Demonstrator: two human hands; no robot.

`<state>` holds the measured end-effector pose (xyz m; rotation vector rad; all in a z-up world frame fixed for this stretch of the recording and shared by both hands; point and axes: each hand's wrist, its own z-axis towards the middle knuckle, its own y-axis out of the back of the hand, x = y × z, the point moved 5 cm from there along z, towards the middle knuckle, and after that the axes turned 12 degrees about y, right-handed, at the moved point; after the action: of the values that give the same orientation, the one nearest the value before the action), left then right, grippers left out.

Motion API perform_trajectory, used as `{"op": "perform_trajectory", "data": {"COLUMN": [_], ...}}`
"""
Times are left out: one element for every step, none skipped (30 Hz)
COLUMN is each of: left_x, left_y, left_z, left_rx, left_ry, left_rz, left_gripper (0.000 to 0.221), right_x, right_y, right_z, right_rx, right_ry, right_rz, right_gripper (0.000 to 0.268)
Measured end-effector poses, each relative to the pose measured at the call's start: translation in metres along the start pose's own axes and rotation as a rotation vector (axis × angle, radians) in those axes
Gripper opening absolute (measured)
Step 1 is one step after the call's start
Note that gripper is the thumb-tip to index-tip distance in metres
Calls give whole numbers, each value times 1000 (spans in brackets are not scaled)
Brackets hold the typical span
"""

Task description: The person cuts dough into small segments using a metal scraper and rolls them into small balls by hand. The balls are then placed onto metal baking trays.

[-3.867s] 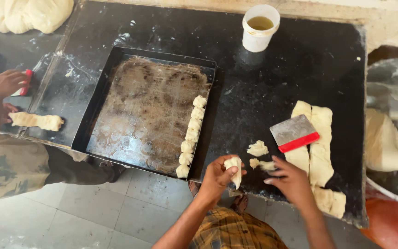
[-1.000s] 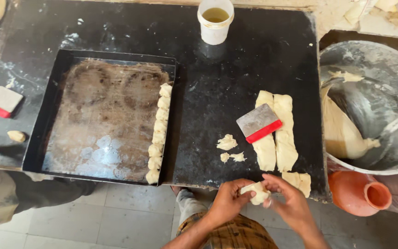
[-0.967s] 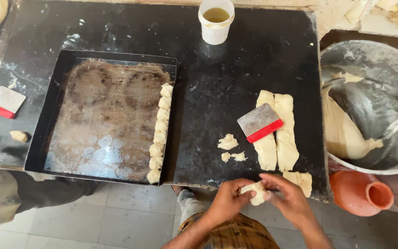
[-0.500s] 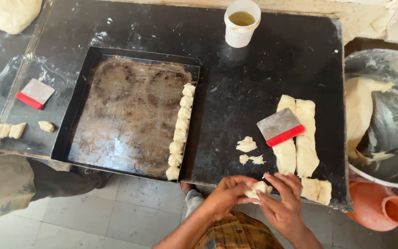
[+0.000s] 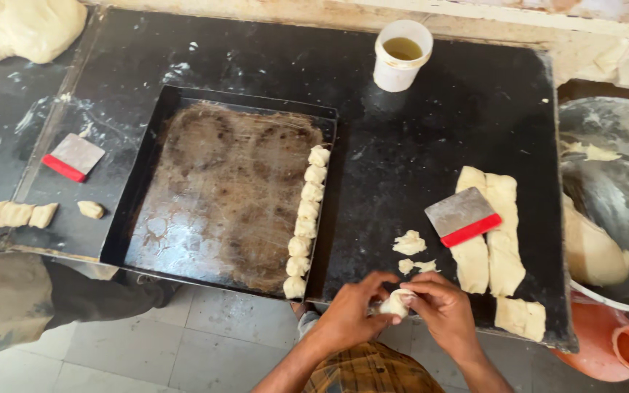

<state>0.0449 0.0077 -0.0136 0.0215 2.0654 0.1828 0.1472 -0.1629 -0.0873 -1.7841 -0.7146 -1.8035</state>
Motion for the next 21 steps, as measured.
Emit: {"op": "perform_trajectory", "data": {"left_x": [8, 13, 19, 24, 31, 37, 44, 54, 62, 69, 69, 68, 64, 60, 56, 50, 47, 48, 48, 46, 45], "left_y": [0, 0, -2, -4, -2, -1, 2, 3, 3, 2, 5, 7, 10, 12, 14, 19, 24, 30, 34, 39, 44], "left_z": [-1, -1, 2, 5, 9, 13, 17, 20, 23, 22, 22, 21, 19, 16, 12, 11, 9, 5, 3, 0, -1], "left_rx": [43, 63, 82, 103, 106, 106, 106, 123, 141, 159, 122, 90, 58, 37, 16, -7, 16, 37, 58, 36, 13], "left_ry": [82, 105, 127, 144, 148, 149, 147, 229, 312, 398, 330, 265, 200, 147, 95, 36, 44, 56, 68, 15, -37], "left_rz": [98, -21, -140, -257, -455, -655, -854, -980, -1105, -1231, -1162, -1086, -1010, -884, -758, -630, -538, -448, -358, -348, -338], "left_gripper": [51, 44, 37, 32, 33, 34, 35, 35, 35, 35, 33, 31, 30, 33, 36, 39, 42, 44, 47, 43, 39], "right_x": [5, 14, 24, 35, 46, 56, 65, 66, 68, 67, 70, 72, 73, 71, 68, 65, 51, 34, 20, 15, 11], "right_y": [-7, -14, -21, -29, -37, -44, -51, -55, -58, -61, -63, -65, -66, -65, -65, -65, -65, -71, -79, -85, -91], "right_z": [4, 5, 5, 6, 6, 6, 5, 7, 10, 12, 14, 16, 18, 23, 28, 36, 48, 54, 54, 54, 53], "right_rx": [16, 38, 60, 79, 95, 114, 135, 167, 199, 231, 227, 214, 201, 180, 159, 137, 121, 102, 78, 72, 66], "right_ry": [52, 154, 258, 366, 496, 629, 762, 745, 728, 707, 743, 776, 809, 747, 684, 628, 343, 50, -246, -360, -474], "right_rz": [-168, -317, -466, -615, -683, -750, -814, -839, -864, -887, -864, -841, -817, -711, -604, -500, -194, 110, 410, 546, 682], "right_gripper": [22, 21, 22, 22, 29, 36, 45, 44, 44, 43, 39, 35, 32, 33, 36, 39, 54, 71, 89, 86, 84]}}
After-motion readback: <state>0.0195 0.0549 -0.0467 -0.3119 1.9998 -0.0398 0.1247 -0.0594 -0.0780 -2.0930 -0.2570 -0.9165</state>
